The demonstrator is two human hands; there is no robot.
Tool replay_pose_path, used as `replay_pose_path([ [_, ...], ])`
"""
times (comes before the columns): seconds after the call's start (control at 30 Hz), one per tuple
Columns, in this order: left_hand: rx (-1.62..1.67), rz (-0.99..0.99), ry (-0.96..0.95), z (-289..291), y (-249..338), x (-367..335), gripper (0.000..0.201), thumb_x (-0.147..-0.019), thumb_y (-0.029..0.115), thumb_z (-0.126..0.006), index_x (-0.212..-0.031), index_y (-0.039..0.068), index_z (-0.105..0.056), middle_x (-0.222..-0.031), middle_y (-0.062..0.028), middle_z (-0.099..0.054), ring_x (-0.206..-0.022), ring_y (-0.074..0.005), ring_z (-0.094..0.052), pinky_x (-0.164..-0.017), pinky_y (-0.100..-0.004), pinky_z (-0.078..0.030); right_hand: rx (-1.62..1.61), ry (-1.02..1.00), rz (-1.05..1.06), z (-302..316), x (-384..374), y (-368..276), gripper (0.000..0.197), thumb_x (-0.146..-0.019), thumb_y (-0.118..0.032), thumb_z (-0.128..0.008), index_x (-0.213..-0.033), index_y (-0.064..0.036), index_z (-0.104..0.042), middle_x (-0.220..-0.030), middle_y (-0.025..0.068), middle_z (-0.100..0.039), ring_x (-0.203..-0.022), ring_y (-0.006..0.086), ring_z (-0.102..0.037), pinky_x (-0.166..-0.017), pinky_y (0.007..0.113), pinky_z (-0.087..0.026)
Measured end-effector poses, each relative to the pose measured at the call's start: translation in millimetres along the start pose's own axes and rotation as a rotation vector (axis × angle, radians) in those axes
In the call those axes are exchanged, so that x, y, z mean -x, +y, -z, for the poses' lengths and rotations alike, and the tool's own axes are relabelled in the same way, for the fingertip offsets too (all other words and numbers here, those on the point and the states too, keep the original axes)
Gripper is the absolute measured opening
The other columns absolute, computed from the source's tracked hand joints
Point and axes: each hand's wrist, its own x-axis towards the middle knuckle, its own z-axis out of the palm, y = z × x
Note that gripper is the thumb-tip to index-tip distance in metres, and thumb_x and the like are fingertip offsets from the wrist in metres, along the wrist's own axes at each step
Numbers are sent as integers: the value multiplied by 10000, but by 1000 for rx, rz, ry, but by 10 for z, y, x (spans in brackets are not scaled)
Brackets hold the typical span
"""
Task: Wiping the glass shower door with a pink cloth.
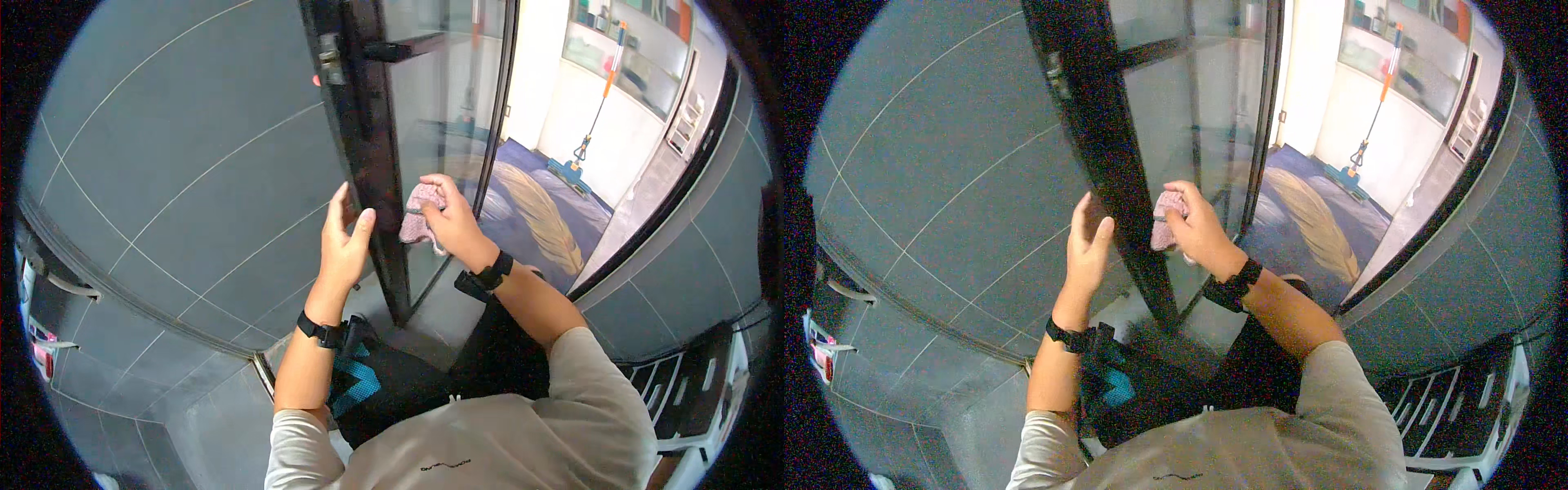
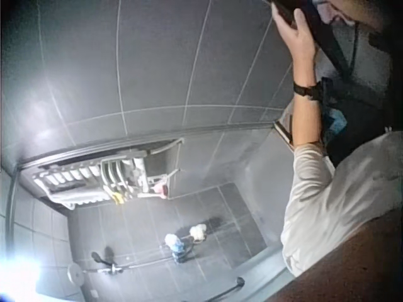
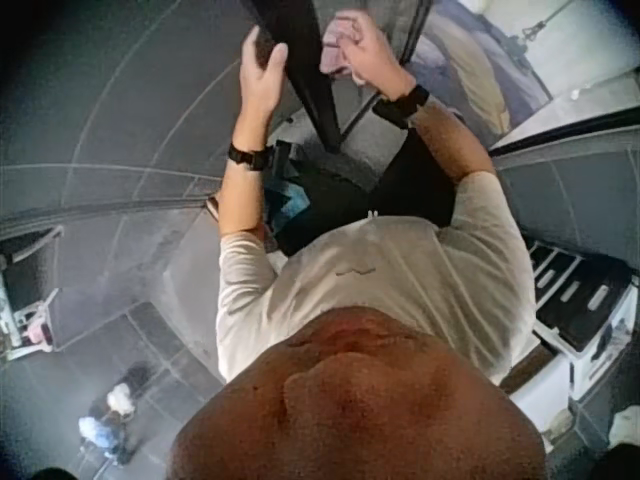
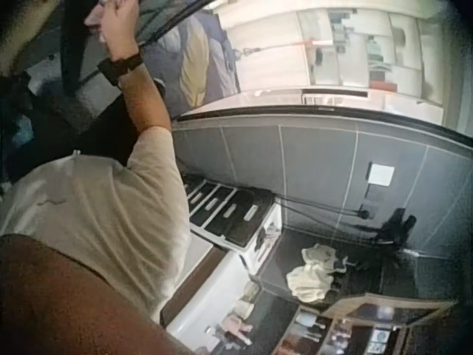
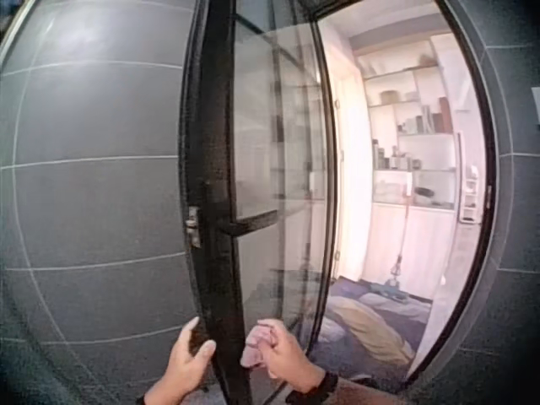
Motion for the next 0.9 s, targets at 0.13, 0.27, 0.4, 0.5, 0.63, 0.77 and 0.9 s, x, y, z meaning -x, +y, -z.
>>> replay_pose_path([
  [0.13,-107,-27,190,221,-527,-217,580,-942,209,-620,-1410,-37,-381,-1340,-205,-525,-1222,-289,-531,-1024,-384,-419,-205,178,86,87,-275,138,369,-921,7,-545,-1285,-16,-485,-1179,128,-613,-1080,178,-588,-947,304,-456],
  [0.27,-231,4,337,460,-824,-532,516,-923,140,-643,-1361,-34,-434,-1257,-185,-586,-1140,-261,-590,-980,-363,-457,-255,299,202,273,-659,40,375,-909,22,-554,-1277,18,-481,-1187,152,-609,-1101,191,-587,-964,319,-457],
  [0.4,-231,-36,395,506,-1045,-697,444,-911,110,-653,-1296,-32,-486,-1180,-159,-607,-1084,-225,-604,-953,-345,-469,-129,318,439,373,-1095,87,400,-876,-21,-613,-1256,32,-498,-1157,183,-610,-1085,230,-596,-964,338,-460],
  [0.5,-291,-43,389,536,-1188,-742,444,-907,102,-652,-1296,-29,-483,-1132,-138,-608,-1028,-215,-608,-925,-336,-474,85,274,799,255,-1533,-74,436,-812,-111,-686,-1222,-29,-563,-1130,157,-618,-1057,314,-588,-946,421,-452],
  [0.63,-255,-43,381,641,-1238,-769,448,-903,105,-659,-1297,-19,-488,-1132,-133,-610,-1029,-208,-607,-922,-335,-476,364,19,1124,-311,-1872,-225,479,-767,-219,-712,-1219,-97,-610,-1088,86,-616,-1033,320,-544,-914,474,-432],
  [0.77,-406,5,351,567,-1007,-792,408,-897,124,-661,-1245,-26,-509,-1051,-126,-610,-954,-216,-595,-890,-342,-472,610,66,1056,-832,-2019,-17,575,-808,-258,-652,-1341,-108,-499,-1161,97,-594,-1118,324,-501,-987,513,-365],
  [0.9,-374,-77,376,474,-971,-815,413,-907,142,-660,-1244,-35,-496,-1089,-141,-599,-981,-217,-590,-897,-343,-475,586,234,1001,-876,-2193,12,627,-828,-261,-613,-1393,-76,-416,-1233,147,-552,-1157,375,-475,-1051,537,-302],
])
